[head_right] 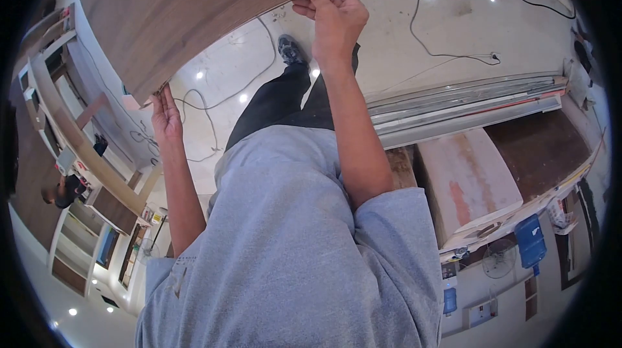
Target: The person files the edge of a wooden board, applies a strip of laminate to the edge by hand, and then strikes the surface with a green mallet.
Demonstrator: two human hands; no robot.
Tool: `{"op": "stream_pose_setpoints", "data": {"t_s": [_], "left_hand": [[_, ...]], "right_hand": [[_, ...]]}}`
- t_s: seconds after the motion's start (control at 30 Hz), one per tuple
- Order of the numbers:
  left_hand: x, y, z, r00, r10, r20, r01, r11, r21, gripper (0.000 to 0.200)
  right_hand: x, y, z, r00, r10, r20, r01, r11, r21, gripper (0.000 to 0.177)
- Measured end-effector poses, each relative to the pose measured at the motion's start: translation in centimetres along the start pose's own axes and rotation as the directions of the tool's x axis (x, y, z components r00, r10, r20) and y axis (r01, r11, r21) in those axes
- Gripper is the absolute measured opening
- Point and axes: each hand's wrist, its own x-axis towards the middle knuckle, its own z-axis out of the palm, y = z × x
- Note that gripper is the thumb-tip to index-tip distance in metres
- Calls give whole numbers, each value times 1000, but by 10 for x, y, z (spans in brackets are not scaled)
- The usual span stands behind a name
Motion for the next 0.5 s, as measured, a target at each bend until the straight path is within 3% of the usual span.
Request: {"op": "stream_pose_setpoints", "data": {"t_s": [0.27,0.5], "left_hand": [[-11,-8,10,996,65,54,-66,998,23,41],[-16,-14,-3,1000,10,11,-9,994,-113,44]], "right_hand": [[2,5,3,998,28,-62,-25,998,56,26],[4,5,4,999,27,-33,-27,1000,4,28]]}}
